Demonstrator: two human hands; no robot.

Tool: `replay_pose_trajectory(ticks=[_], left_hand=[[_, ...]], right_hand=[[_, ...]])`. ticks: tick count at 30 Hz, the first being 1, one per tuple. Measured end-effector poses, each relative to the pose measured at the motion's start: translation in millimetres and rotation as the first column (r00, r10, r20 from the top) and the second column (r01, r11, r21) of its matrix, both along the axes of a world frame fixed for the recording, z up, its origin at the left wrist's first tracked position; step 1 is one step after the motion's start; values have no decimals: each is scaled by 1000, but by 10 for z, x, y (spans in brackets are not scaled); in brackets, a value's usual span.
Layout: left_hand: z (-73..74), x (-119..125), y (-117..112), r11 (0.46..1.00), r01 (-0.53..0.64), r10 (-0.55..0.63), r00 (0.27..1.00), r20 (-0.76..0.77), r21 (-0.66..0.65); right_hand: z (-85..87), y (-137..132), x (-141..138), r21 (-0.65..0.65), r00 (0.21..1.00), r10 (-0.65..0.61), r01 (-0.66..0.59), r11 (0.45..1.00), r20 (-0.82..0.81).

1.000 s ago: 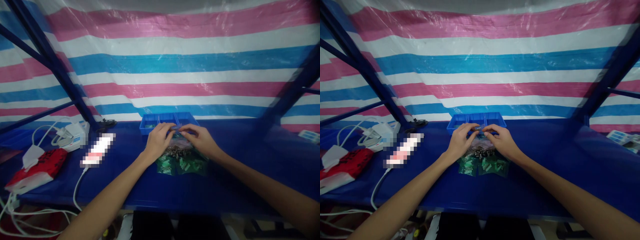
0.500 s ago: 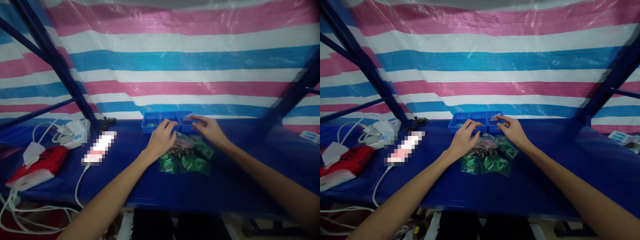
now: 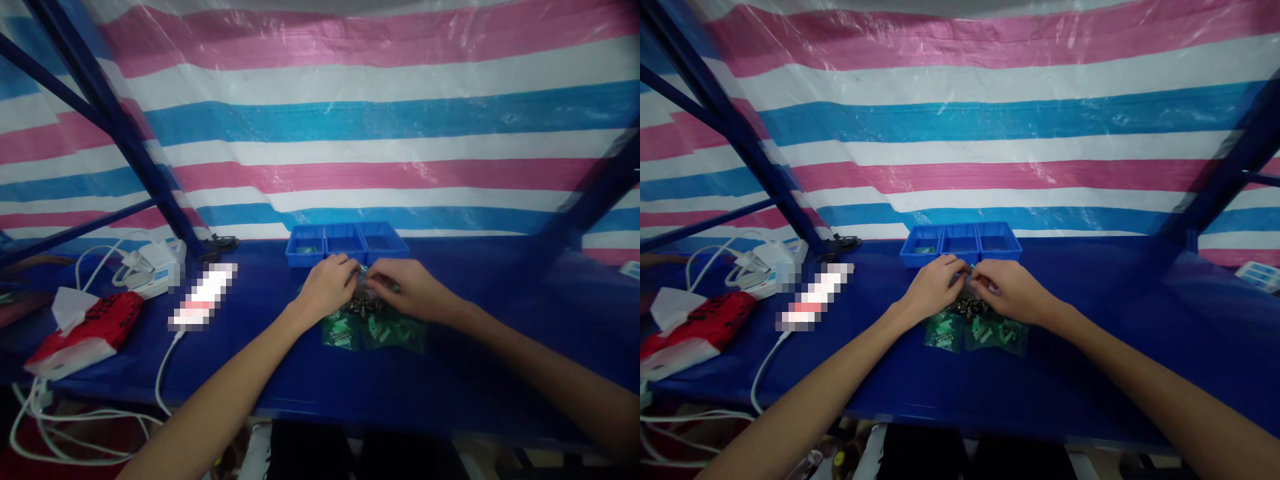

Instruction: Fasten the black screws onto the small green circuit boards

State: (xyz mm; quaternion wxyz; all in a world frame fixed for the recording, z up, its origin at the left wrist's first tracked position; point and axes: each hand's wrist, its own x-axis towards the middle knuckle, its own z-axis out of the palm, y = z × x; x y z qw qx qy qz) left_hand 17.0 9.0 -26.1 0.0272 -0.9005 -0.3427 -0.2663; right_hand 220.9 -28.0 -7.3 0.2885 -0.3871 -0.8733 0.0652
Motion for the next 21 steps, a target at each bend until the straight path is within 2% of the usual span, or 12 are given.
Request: replay_pose_trajectory(ticks=[2,4,10,21], left_hand=[[-14,-26,35,1000,-17,17,1000,0,-10],[-26,-50,63,999,-32,32,999,-4,-16],[-33,-70,79,997,-64,63,998,-32,-41],[-12,-57,62,995,-78,76,997,-34,-67]], right_hand=[[-15,-82,-62,40,986,128,-133,990,108],[-41,-121,-91,80,964,180,-199,977,195],[-111,-58,-46,87,928,134,-174,981,348],[-105,-48,-46,35,902,171,-201,979,397]])
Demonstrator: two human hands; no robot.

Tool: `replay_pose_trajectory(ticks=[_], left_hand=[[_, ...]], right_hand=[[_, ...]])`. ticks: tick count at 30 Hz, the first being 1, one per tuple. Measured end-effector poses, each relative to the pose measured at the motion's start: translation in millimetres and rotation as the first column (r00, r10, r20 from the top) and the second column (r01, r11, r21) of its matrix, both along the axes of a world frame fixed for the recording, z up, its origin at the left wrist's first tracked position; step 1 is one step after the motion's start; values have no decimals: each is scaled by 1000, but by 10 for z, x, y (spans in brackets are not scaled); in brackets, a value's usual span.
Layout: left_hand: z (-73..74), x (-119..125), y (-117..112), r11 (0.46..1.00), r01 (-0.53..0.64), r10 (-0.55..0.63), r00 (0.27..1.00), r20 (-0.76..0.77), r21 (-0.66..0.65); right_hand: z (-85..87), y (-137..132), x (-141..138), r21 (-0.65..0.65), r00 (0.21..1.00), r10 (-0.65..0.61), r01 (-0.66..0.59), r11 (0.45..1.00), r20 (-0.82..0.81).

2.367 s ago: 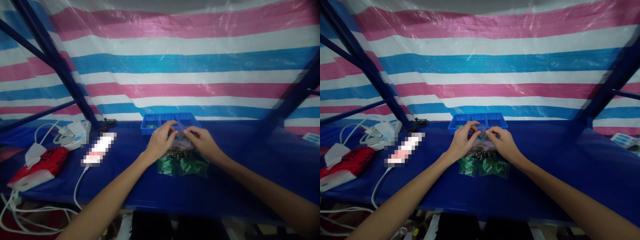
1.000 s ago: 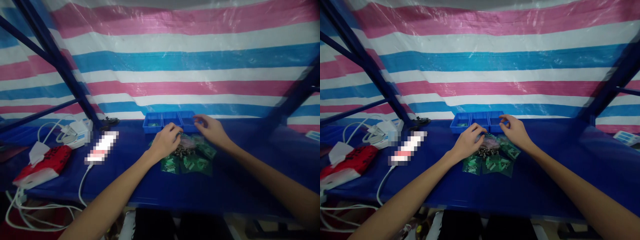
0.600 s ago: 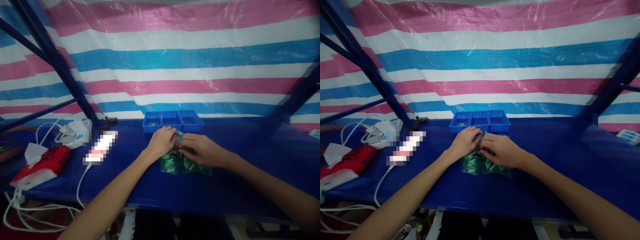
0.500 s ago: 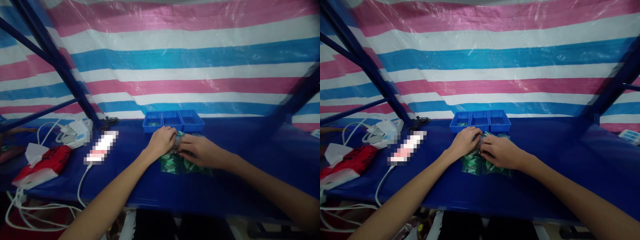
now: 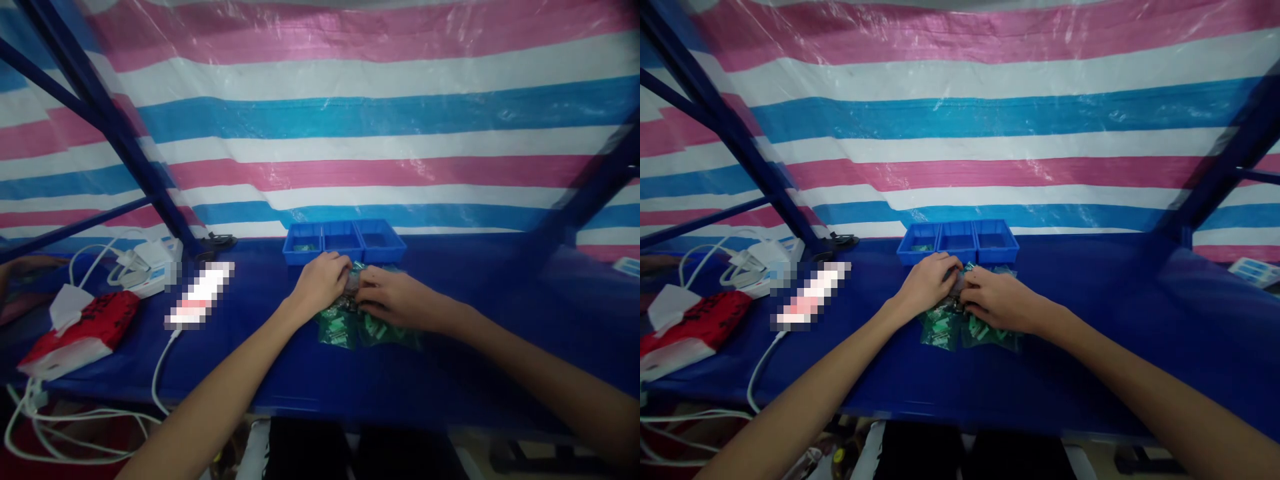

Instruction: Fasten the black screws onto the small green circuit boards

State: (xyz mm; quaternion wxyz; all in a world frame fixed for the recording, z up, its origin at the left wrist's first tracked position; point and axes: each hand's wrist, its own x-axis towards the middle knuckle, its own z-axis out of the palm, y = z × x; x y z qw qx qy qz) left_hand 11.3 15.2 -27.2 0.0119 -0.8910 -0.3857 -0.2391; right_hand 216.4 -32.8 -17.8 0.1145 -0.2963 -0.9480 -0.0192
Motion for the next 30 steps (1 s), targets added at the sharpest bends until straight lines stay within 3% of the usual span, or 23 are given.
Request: replay_pose_trajectory(ticks=[5,8,14,19,30], left_hand=[[-4,-1,2,999,37,-37,999,27,15],[14,2,-3,995,89,-91,995,37,42],[49,29,-43,983,122,-121,993,-13,134],[42,35,-58,977,129,-137,990,38,171],[44,32,-59,980,148,-166,977,136,133]], right_hand=[[49,16,5,-79,994,30,-38,996,-104],[121,36,29,-166,968,-33,-9,986,-247],[109,83,27,-259,755,-349,241,935,-555],[17,98,-18,-353,657,-430,256,900,-619],[-28,132,-25,-368,673,-431,245,897,-601]])
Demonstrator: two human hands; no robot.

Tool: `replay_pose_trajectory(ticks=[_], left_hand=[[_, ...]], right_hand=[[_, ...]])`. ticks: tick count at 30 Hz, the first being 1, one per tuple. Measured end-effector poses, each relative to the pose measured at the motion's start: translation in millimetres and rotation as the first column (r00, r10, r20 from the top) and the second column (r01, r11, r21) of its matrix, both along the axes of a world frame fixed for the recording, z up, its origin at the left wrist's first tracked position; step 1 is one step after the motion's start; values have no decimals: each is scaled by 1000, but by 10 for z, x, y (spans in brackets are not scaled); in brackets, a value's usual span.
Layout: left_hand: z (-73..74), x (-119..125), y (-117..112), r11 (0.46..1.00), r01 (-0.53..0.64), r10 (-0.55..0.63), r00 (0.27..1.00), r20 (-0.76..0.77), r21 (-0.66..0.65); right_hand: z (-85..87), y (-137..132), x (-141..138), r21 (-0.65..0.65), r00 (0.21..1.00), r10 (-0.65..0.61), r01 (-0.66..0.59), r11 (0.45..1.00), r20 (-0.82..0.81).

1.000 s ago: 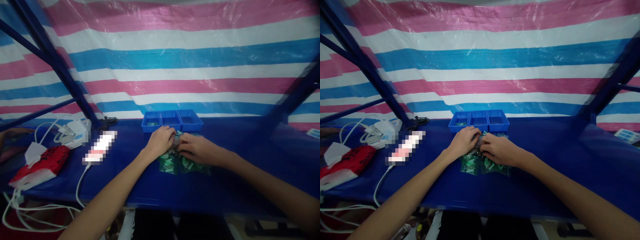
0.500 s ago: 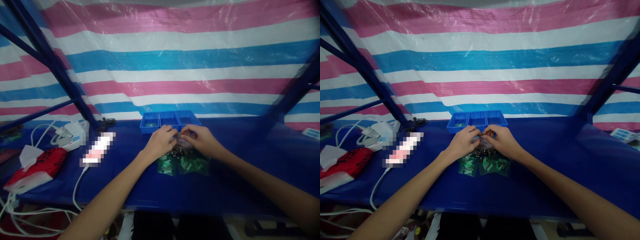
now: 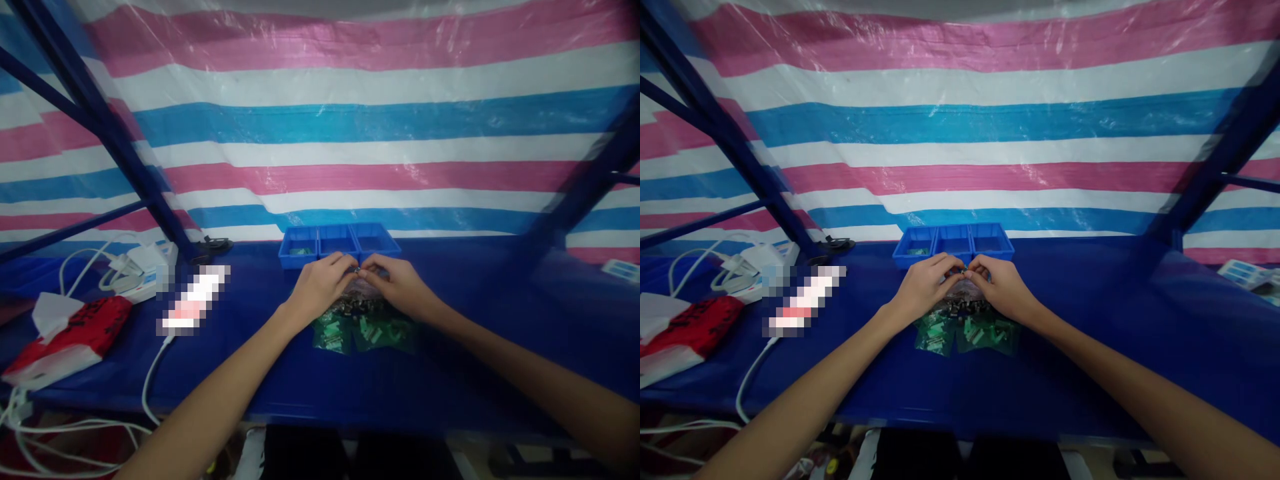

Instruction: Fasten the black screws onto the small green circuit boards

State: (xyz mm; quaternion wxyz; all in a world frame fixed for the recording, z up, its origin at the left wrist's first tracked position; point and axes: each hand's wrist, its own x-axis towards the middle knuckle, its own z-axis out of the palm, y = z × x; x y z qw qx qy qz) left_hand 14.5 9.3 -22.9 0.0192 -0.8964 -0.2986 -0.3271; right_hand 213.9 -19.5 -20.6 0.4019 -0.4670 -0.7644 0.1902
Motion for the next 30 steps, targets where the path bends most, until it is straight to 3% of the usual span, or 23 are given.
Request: replay_pose_trajectory(ticks=[8,17,23,30], left_hand=[[-48,18,7,997,81,-81,992,91,10],[-18,27,3,998,43,-50,983,175,44],[-22,55,-35,997,51,-38,980,195,-63],[4,115,-51,984,92,-39,948,315,-155]], right_hand=[[-4,-7,2,-15,999,12,-12,1000,-31],[-24,21,41,123,1000,19,-20,992,8],[-50,29,44,308,982,-68,10,951,176],[-71,25,61,368,976,-88,9,930,198]])
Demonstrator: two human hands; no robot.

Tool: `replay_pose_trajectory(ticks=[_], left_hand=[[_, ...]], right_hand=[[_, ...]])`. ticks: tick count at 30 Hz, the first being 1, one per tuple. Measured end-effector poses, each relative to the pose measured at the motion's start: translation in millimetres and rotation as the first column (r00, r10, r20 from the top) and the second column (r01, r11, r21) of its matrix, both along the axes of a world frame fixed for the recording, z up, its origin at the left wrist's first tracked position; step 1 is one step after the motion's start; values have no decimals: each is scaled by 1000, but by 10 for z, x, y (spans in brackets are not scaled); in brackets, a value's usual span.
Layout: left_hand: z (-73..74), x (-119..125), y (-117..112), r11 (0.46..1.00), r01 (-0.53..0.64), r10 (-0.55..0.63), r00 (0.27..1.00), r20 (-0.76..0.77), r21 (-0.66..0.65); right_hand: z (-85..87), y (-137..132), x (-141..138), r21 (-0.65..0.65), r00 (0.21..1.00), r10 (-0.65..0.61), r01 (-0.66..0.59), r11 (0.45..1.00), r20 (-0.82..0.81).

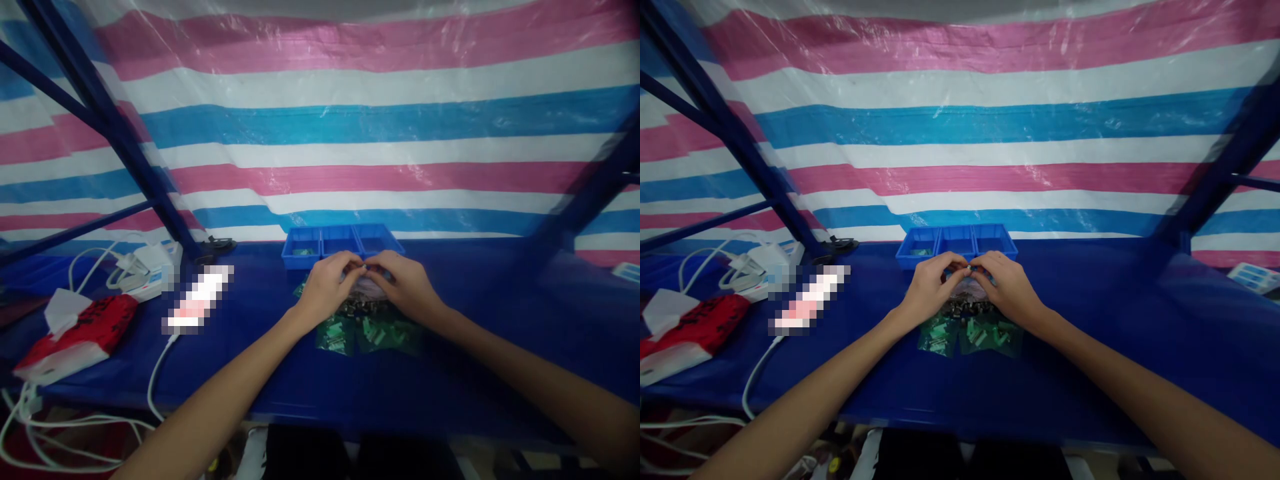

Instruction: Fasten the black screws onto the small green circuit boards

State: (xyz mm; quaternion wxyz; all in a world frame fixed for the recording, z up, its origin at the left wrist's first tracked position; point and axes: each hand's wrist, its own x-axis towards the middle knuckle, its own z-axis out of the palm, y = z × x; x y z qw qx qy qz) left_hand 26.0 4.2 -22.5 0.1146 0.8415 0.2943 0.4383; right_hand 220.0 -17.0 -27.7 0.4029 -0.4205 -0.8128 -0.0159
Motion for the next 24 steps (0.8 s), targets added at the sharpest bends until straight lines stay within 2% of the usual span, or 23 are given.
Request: replay_pose_trajectory(ticks=[3,9,15,18,21,24], left_hand=[[-4,-5,7,1000,2,-2,1000,21,-4],[-31,-20,20,997,79,-79,997,11,23],[-41,-15,23,1000,22,-22,1000,2,16],[-37,-19,28,1000,-6,6,1000,18,17],[-35,-15,26,1000,9,-11,999,46,29],[-48,-6,15,999,18,-20,999,50,44]], right_hand=[[30,-21,-17,-14,1000,18,-18,1000,-12],[75,-44,-39,-87,993,-6,-5,996,-121],[57,-52,-40,-134,989,19,-39,990,-146],[60,-35,-43,-196,973,11,-57,979,-229],[81,-14,-46,-338,917,39,-186,923,-397],[103,-16,-46,-461,841,54,-348,816,-539]])
